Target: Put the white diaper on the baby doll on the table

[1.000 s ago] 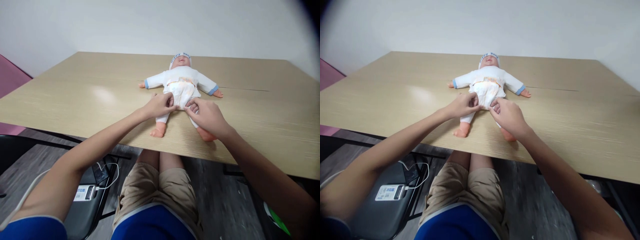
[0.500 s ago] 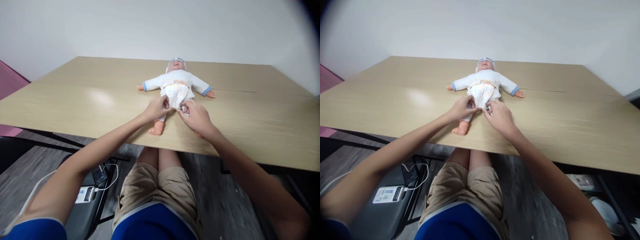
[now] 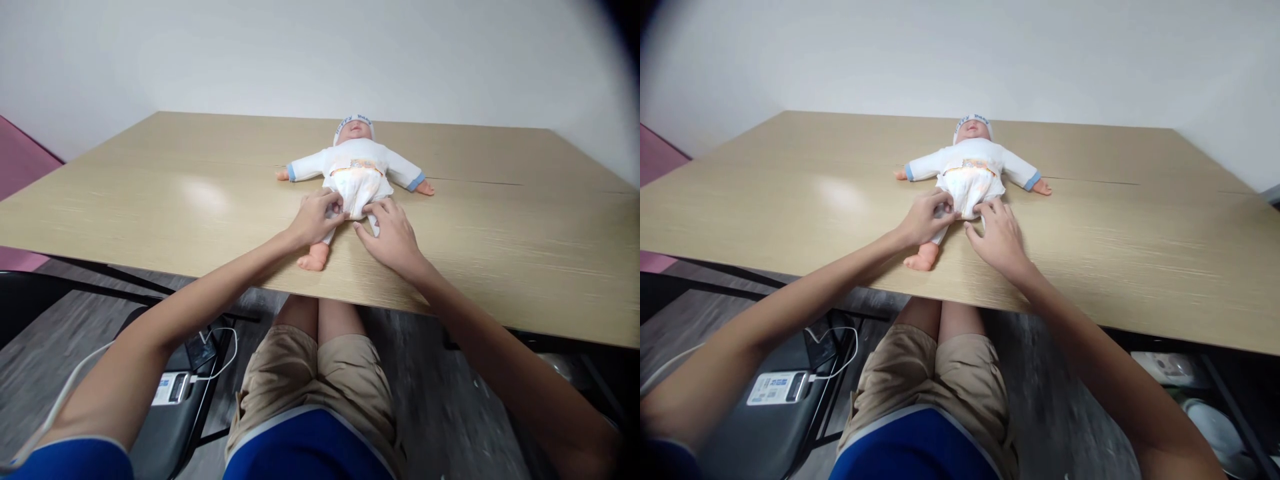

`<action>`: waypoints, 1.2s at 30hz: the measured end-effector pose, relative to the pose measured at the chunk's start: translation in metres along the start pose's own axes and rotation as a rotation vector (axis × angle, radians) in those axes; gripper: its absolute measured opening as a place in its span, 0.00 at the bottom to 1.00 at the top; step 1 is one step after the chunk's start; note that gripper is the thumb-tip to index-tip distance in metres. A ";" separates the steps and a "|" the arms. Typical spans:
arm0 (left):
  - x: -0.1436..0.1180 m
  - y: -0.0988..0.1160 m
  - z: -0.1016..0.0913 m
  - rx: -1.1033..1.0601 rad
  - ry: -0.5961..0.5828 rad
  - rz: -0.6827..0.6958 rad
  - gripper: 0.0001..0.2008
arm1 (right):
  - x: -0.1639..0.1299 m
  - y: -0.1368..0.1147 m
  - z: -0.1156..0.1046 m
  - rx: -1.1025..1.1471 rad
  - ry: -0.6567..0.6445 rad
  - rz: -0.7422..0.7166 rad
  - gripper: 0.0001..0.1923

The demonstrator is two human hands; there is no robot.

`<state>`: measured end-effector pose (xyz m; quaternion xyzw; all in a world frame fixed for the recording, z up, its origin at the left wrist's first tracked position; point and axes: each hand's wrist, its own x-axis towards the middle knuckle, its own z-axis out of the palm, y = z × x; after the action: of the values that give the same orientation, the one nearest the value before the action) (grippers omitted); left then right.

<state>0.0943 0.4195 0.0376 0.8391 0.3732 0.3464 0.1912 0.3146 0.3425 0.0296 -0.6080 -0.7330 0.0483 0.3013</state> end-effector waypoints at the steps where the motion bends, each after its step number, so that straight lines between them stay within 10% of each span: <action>1: -0.001 -0.001 0.000 0.000 0.004 0.015 0.09 | 0.000 0.001 0.001 0.002 0.001 -0.004 0.18; 17: 0.004 -0.004 -0.004 -0.080 -0.049 0.145 0.07 | 0.009 0.008 -0.003 0.030 -0.090 0.032 0.22; 36: 0.007 -0.026 0.006 -0.480 0.028 -0.118 0.26 | 0.035 0.031 -0.028 0.205 -0.210 -0.047 0.11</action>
<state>0.0893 0.4412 0.0218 0.7415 0.3310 0.4251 0.3999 0.3524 0.3741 0.0524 -0.5484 -0.7656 0.1791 0.2845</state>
